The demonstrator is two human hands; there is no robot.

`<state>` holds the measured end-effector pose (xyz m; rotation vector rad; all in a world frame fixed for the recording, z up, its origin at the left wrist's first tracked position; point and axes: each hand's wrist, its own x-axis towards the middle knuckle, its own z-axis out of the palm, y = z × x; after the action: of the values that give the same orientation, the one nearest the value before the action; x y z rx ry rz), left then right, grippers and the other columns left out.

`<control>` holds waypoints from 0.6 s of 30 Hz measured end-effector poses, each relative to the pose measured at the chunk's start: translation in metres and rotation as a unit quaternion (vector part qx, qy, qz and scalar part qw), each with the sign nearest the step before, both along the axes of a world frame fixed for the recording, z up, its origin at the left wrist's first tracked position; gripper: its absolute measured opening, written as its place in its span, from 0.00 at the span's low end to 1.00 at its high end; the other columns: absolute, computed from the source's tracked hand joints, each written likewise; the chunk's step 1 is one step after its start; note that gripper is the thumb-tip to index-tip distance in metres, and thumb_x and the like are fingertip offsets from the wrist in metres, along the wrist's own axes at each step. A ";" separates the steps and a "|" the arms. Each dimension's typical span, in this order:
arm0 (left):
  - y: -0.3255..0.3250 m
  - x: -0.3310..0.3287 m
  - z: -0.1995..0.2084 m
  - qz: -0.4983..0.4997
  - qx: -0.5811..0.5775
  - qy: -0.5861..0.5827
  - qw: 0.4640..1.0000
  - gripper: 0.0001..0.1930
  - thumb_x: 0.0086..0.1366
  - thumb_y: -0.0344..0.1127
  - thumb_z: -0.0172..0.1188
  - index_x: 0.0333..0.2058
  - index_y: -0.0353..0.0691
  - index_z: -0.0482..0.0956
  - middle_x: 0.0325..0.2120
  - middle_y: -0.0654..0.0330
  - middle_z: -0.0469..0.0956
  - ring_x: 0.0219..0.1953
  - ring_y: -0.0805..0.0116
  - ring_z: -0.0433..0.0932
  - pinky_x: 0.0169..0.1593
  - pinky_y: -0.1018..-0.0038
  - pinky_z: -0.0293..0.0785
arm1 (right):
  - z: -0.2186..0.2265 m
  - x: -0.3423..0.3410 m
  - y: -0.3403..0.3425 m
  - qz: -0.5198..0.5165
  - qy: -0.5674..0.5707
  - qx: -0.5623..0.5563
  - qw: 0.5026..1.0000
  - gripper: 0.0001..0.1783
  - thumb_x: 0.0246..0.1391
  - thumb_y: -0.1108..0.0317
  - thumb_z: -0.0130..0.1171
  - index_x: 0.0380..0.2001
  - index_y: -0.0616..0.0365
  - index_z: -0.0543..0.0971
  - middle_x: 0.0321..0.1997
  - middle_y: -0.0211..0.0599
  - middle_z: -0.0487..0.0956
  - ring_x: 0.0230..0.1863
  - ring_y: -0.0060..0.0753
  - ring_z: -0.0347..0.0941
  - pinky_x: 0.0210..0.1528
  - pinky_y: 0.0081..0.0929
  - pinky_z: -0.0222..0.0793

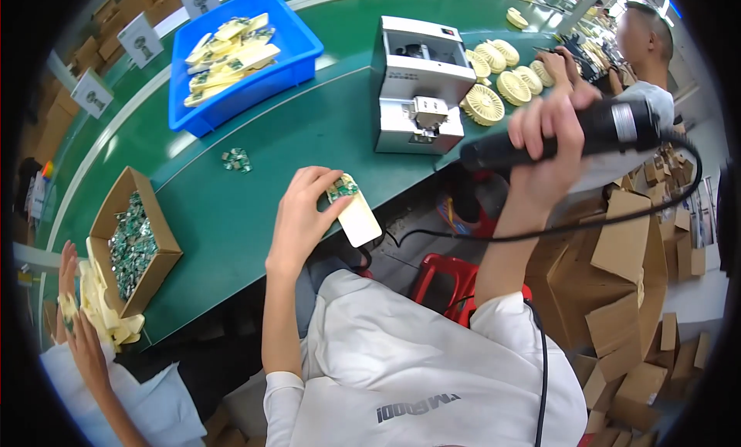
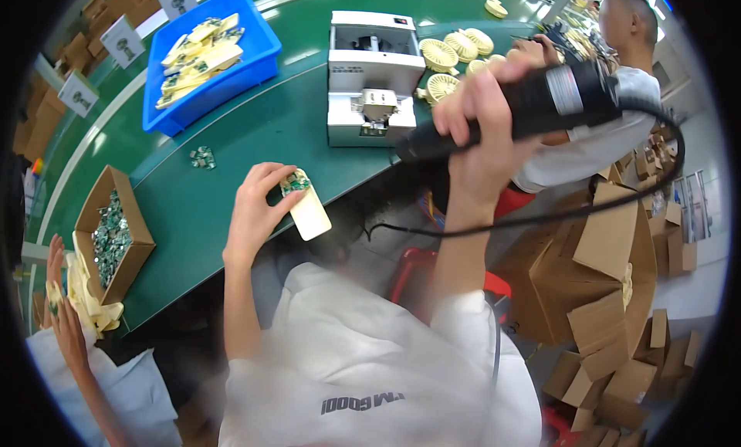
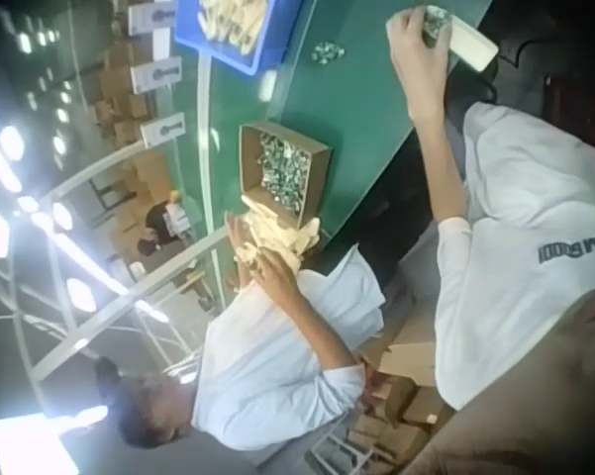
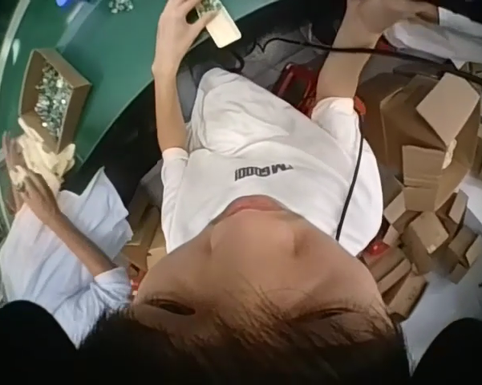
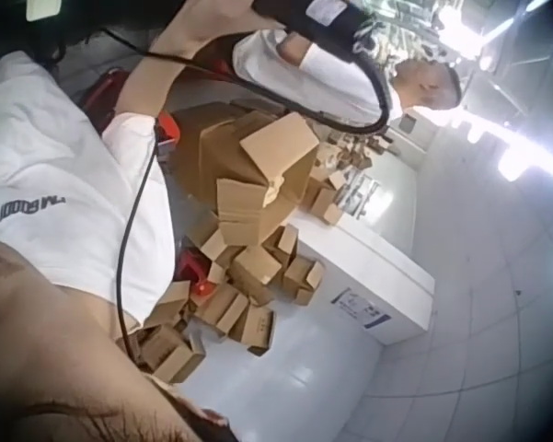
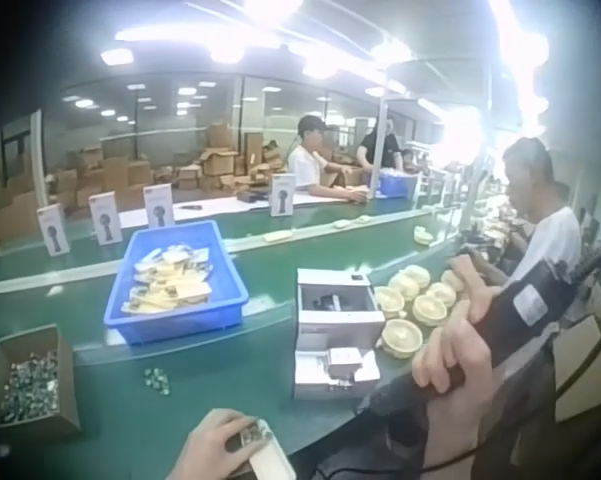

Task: The person assembles electronic circuit boards into plastic housings by hand, using a heat gun to secure the components.

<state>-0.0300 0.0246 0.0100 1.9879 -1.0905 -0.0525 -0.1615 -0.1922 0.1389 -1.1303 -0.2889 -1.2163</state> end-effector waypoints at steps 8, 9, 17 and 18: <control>-0.004 0.014 -0.001 -0.027 0.002 0.017 0.999 0.17 0.49 0.31 0.70 0.40 0.35 0.82 0.38 0.56 0.79 0.43 0.58 0.76 0.49 0.69 0.72 | 0.005 0.062 -0.009 -0.064 0.095 -0.101 0.988 0.09 0.54 0.77 0.58 0.37 0.59 0.69 0.21 0.31 0.67 0.13 0.19 0.60 0.19 0.23 0.61; -0.005 0.016 -0.002 -0.030 -0.009 0.024 0.999 0.17 0.49 0.31 0.71 0.40 0.35 0.82 0.38 0.56 0.79 0.43 0.59 0.76 0.49 0.69 0.72 | 0.003 0.065 -0.011 -0.064 0.097 -0.101 0.988 0.09 0.54 0.77 0.58 0.37 0.59 0.69 0.21 0.31 0.67 0.13 0.19 0.60 0.19 0.23 0.61; -0.008 0.016 -0.003 -0.028 -0.024 0.036 0.999 0.17 0.48 0.31 0.71 0.39 0.35 0.82 0.36 0.59 0.79 0.43 0.60 0.75 0.48 0.69 0.71 | -0.008 0.073 -0.015 -0.077 0.114 -0.112 0.984 0.09 0.54 0.77 0.59 0.35 0.61 0.69 0.20 0.31 0.68 0.13 0.20 0.61 0.19 0.23 0.60; -0.007 0.017 -0.003 -0.032 -0.026 0.034 0.999 0.17 0.48 0.31 0.71 0.39 0.36 0.82 0.36 0.59 0.78 0.43 0.60 0.74 0.47 0.68 0.72 | -0.007 0.072 -0.016 -0.062 0.130 -0.102 0.984 0.09 0.54 0.77 0.59 0.35 0.61 0.69 0.19 0.31 0.68 0.13 0.20 0.60 0.19 0.23 0.60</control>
<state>-0.0130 0.0172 0.0073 1.8912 -1.1012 -0.1253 -0.0894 -0.2085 0.1318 -1.4871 -0.1481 -1.1500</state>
